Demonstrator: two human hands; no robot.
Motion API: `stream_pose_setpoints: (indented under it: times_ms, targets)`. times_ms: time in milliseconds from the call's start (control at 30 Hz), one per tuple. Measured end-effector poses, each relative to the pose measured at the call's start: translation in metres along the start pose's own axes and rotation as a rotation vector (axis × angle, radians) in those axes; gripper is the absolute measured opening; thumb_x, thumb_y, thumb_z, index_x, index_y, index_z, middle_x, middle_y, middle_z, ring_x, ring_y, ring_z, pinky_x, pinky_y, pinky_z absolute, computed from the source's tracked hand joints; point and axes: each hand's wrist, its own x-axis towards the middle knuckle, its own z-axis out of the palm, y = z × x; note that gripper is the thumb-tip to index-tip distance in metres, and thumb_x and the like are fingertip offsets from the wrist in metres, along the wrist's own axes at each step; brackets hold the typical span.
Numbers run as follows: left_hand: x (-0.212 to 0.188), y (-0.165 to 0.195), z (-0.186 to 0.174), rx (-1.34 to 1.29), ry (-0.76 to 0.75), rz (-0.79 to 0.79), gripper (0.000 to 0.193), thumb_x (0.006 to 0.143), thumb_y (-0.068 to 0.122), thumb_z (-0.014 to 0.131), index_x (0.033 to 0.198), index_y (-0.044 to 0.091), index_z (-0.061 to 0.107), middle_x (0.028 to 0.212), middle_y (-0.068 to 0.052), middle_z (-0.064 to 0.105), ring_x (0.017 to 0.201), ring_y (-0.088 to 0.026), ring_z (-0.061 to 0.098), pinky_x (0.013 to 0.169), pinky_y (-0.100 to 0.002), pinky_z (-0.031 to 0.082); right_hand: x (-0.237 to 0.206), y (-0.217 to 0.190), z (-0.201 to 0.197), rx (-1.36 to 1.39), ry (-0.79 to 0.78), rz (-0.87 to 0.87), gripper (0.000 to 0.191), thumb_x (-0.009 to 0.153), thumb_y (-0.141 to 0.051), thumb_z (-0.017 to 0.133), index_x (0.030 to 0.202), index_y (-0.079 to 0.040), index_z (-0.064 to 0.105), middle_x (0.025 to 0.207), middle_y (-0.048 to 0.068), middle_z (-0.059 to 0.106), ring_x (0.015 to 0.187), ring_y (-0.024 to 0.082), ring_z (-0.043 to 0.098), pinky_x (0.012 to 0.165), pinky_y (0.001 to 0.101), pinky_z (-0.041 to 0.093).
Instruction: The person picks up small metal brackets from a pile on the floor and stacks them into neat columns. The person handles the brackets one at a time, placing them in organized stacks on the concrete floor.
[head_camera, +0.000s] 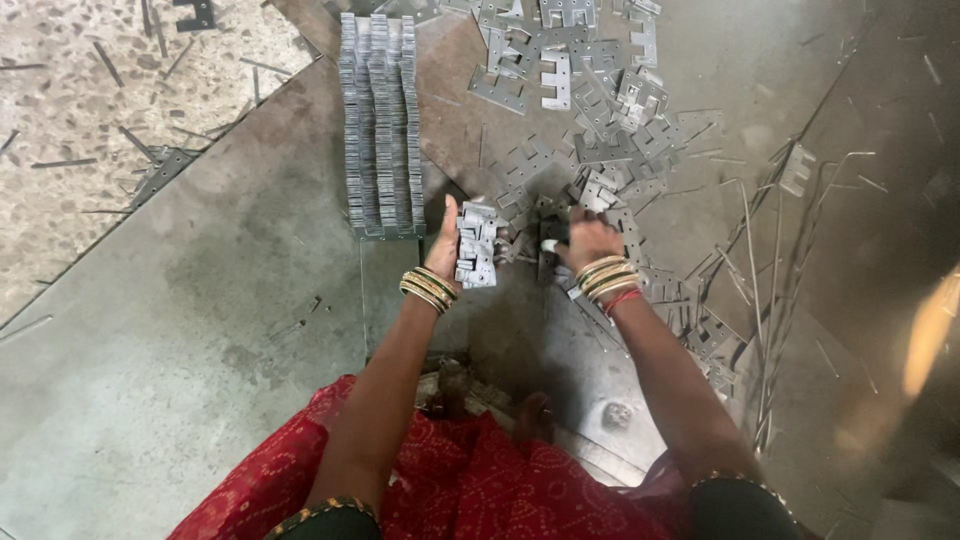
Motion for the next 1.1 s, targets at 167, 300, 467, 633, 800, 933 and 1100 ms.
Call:
stream_pose_setpoints:
  times_ms: [167, 300, 467, 633, 800, 933, 1100]
  targets:
    - [0.004, -0.011, -0.006, -0.002, 0.087, -0.009, 0.073, 0.091, 0.077, 0.043, 0.126, 0.016, 0.06, 0.102, -0.011, 0.075, 0.087, -0.027, 0.075, 0.079, -0.044, 0.062, 0.006, 0.0, 0.016, 0.091, 0.076, 0.034, 0.05, 0.082, -0.043, 0.078, 0.11, -0.003, 0.067, 0.098, 0.022, 0.073, 0.094, 0.041, 0.072, 0.086, 0.0523, 0.057]
    - [0.011, -0.019, -0.018, -0.014, 0.05, -0.004, 0.07, 0.1, 0.072, 0.048, 0.127, 0.01, 0.066, 0.104, -0.007, 0.074, 0.088, -0.021, 0.072, 0.08, -0.041, 0.061, -0.007, 0.003, -0.015, 0.111, 0.086, 0.106, 0.027, 0.092, -0.024, 0.069, 0.113, -0.007, 0.07, 0.095, 0.023, 0.074, 0.092, 0.042, 0.073, 0.085, 0.0536, 0.058]
    - [0.011, -0.022, -0.024, 0.046, 0.062, -0.138, 0.078, 0.088, 0.079, 0.049, 0.115, 0.009, 0.068, 0.098, -0.008, 0.075, 0.085, -0.023, 0.073, 0.08, -0.044, 0.064, -0.023, 0.005, -0.059, 0.358, 0.349, -0.521, 0.036, 0.078, -0.018, 0.07, 0.114, -0.017, 0.072, 0.111, 0.015, 0.075, 0.102, 0.039, 0.073, 0.093, 0.0488, 0.059]
    - [0.007, -0.017, -0.014, 0.012, -0.027, -0.161, 0.089, 0.088, 0.088, 0.044, 0.12, 0.009, 0.069, 0.099, -0.009, 0.075, 0.083, -0.024, 0.073, 0.076, -0.043, 0.062, -0.02, -0.012, -0.029, 0.24, 0.264, -0.283, 0.042, 0.078, -0.027, 0.077, 0.115, -0.008, 0.073, 0.105, 0.019, 0.075, 0.093, 0.04, 0.073, 0.082, 0.0506, 0.06]
    - [-0.003, -0.009, -0.016, -0.015, 0.066, -0.109, 0.083, 0.086, 0.082, 0.042, 0.12, 0.011, 0.067, 0.104, -0.009, 0.076, 0.085, -0.024, 0.074, 0.079, -0.046, 0.064, -0.019, -0.036, 0.035, -0.128, -0.056, -0.095, 0.021, 0.091, -0.023, 0.07, 0.103, -0.007, 0.075, 0.101, 0.02, 0.076, 0.092, 0.036, 0.077, 0.08, 0.0486, 0.062]
    - [-0.002, -0.007, -0.023, 0.072, 0.143, -0.046, 0.071, 0.093, 0.076, 0.05, 0.124, 0.014, 0.064, 0.103, -0.008, 0.074, 0.082, -0.023, 0.071, 0.074, -0.044, 0.061, -0.022, -0.039, 0.032, -0.072, -0.044, -0.015, 0.033, 0.081, -0.029, 0.077, 0.104, -0.006, 0.074, 0.099, 0.021, 0.074, 0.093, 0.039, 0.074, 0.082, 0.0469, 0.061]
    - [-0.001, 0.0, -0.023, 0.167, 0.252, -0.02, 0.069, 0.097, 0.072, 0.053, 0.131, 0.014, 0.066, 0.099, -0.006, 0.072, 0.08, -0.019, 0.069, 0.07, -0.04, 0.059, -0.044, -0.042, -0.015, 0.338, 0.584, -0.449, 0.039, 0.087, -0.016, 0.069, 0.124, -0.005, 0.065, 0.107, 0.018, 0.073, 0.086, 0.039, 0.074, 0.076, 0.0463, 0.061]
